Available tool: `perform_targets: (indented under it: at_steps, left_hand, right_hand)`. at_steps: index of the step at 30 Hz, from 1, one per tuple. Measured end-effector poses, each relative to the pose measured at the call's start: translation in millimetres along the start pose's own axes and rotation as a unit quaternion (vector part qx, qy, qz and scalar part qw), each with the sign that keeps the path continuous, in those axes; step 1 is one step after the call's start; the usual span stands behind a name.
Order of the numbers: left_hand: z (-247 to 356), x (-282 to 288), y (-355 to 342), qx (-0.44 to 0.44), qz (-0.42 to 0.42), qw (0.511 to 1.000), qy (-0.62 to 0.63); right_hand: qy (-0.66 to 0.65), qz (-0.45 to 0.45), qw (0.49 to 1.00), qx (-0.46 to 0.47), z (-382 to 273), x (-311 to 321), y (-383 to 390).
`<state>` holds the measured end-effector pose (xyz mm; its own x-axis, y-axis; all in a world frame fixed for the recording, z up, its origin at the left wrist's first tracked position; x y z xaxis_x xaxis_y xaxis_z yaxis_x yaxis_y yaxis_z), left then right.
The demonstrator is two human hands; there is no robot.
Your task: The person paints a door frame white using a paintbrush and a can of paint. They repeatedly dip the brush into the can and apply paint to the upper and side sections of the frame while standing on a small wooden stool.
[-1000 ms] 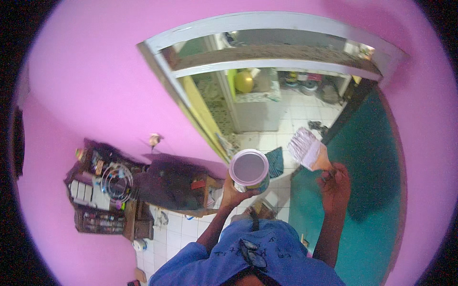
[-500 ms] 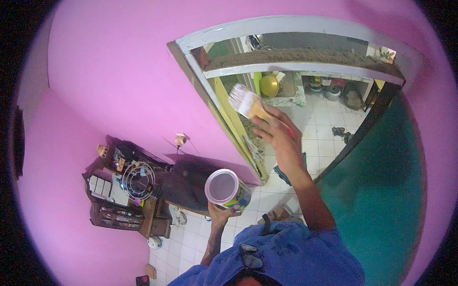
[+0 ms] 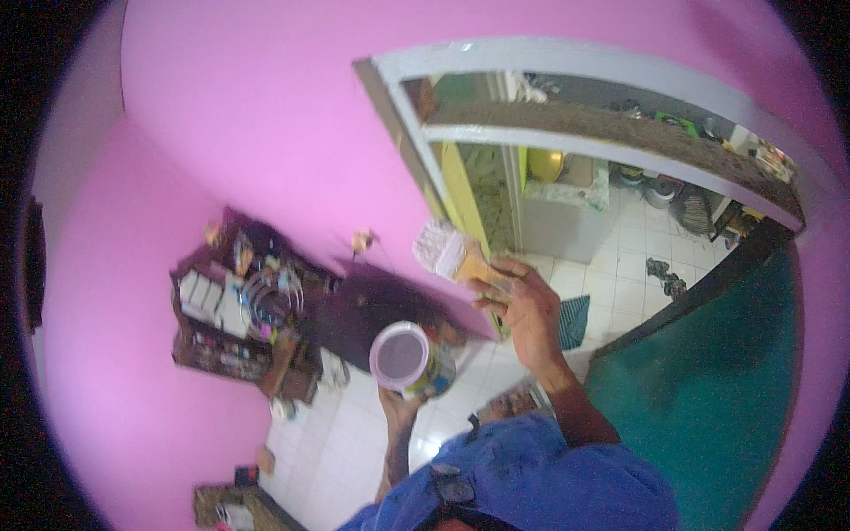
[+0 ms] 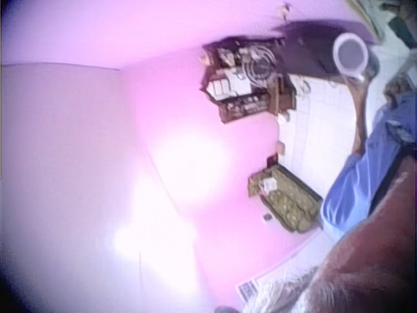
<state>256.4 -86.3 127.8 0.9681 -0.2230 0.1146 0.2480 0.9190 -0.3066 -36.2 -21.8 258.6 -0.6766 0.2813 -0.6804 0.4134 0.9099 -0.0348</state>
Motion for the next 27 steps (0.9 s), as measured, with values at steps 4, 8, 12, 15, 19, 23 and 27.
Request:
perform_targets:
  at_steps: [4,8,12,15,19,23,27]
  left_hand:
    - [-5.9,-26.9,-18.5,0.01,-0.022,0.999,0.028]
    - [17.2,-46.6,-37.7,-0.045,-0.021,0.998,0.03]
    - [30.6,-61.6,-43.9,-0.036,-0.015,0.999,0.018]
    - [23.1,-62.4,-47.8,-0.073,-0.018,0.997,-0.031]
    - [20.1,-66.0,-51.7,-0.089,-0.012,0.996,-0.018]
    - [4.5,-57.6,-51.6,-0.045,0.013,0.997,0.066]
    - [5.5,-49.9,-54.9,-0.032,0.027,0.998,0.054]
  right_hand:
    - [0.308,0.034,0.945,0.106,-22.8,-23.0,17.8]
    - [0.417,-0.041,0.875,0.244,-8.2,-55.4,34.7]
    - [0.278,0.098,0.955,-0.014,30.6,-31.1,34.1]
    - [0.243,0.119,0.963,0.007,38.1,-33.2,28.2]
    - [0.267,0.105,0.958,-0.009,53.9,-32.6,28.5]
    - [0.395,0.065,0.916,0.008,64.5,-37.9,32.0]
    - [0.485,0.051,0.867,0.098,26.2,-21.6,16.4]
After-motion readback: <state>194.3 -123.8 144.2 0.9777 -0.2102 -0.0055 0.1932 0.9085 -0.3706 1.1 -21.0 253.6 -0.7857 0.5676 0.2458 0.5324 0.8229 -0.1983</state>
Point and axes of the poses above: each hand's wrist, its own y-axis away from the middle knuckle, its own x-axis out of the back of the hand, z = x × y, the point moved 7 cm from there along -y, towards the middle knuckle, and after that the axes turned 11 degrees about -x, right-handed, at the moved point
